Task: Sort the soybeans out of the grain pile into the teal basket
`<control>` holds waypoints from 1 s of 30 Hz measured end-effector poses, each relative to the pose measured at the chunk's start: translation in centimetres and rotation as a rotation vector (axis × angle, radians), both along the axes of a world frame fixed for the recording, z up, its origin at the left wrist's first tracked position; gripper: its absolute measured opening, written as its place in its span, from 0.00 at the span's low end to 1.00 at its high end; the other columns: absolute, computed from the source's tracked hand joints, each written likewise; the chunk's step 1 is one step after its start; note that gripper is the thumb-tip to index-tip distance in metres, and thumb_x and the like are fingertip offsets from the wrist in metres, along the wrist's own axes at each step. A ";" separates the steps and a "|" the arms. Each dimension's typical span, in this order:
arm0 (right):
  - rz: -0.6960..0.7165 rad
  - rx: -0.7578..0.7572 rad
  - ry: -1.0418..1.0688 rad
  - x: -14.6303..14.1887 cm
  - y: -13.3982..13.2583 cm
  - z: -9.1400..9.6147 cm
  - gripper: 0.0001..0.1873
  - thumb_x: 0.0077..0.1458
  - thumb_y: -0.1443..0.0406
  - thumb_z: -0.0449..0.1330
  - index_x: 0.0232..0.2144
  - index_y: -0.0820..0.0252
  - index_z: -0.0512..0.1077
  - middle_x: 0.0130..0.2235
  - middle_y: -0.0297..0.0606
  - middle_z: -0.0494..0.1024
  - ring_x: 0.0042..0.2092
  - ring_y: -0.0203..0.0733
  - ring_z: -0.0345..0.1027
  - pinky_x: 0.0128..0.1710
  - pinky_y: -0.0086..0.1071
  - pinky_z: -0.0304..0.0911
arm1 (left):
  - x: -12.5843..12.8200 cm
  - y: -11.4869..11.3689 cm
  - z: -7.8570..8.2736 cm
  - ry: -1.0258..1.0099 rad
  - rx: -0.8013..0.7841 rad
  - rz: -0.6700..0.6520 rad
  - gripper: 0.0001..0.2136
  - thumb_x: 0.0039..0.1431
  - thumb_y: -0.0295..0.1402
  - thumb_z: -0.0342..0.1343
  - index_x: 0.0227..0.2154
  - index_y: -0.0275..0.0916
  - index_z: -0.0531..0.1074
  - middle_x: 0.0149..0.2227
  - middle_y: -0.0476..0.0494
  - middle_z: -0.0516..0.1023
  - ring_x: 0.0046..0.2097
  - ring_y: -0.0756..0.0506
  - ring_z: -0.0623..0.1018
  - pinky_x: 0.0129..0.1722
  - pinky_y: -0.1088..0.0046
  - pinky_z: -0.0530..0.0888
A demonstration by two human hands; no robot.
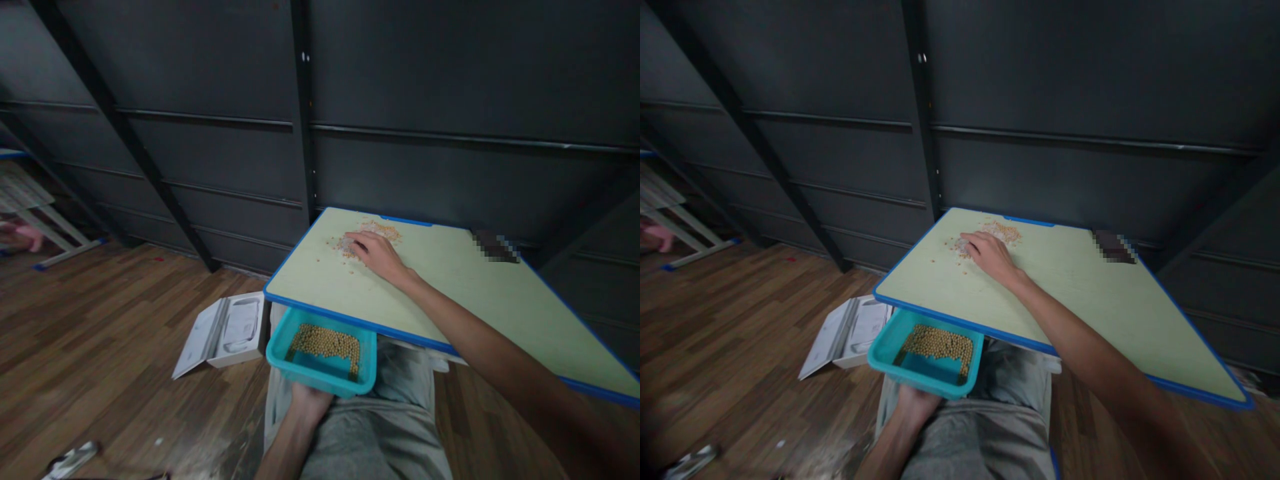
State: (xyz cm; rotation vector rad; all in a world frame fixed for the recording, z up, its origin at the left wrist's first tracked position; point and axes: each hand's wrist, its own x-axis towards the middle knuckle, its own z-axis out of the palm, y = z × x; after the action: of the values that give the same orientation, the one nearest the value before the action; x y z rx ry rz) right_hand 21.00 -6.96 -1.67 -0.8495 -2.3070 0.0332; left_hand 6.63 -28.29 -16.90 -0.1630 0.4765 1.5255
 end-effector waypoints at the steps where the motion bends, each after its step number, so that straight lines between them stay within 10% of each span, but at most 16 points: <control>1: 0.001 -0.002 -0.003 -0.1 -0.1 0.0 0.18 0.64 0.67 0.52 0.55 0.55 0.70 0.52 0.40 0.76 0.53 0.44 0.69 0.55 0.44 0.63 | 0.0 0.0 0.0 0.001 -0.005 -0.010 0.18 0.62 0.38 0.47 0.52 0.45 0.72 0.49 0.39 0.80 0.51 0.36 0.77 0.55 0.46 0.69; 30: 0.111 0.008 -0.119 -1.8 -2.4 0.4 0.18 0.66 0.66 0.50 0.55 0.56 0.69 0.50 0.40 0.76 0.51 0.43 0.67 0.53 0.41 0.62 | 0.1 0.1 -0.8 0.006 -0.042 -0.009 0.16 0.62 0.35 0.47 0.50 0.42 0.73 0.44 0.39 0.82 0.47 0.36 0.80 0.52 0.47 0.72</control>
State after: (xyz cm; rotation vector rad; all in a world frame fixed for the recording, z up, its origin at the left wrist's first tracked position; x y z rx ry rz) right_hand 19.19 -9.41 -1.23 -0.7363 -2.4622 0.0232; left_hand 6.73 -28.17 -17.69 -0.1892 0.5135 1.5077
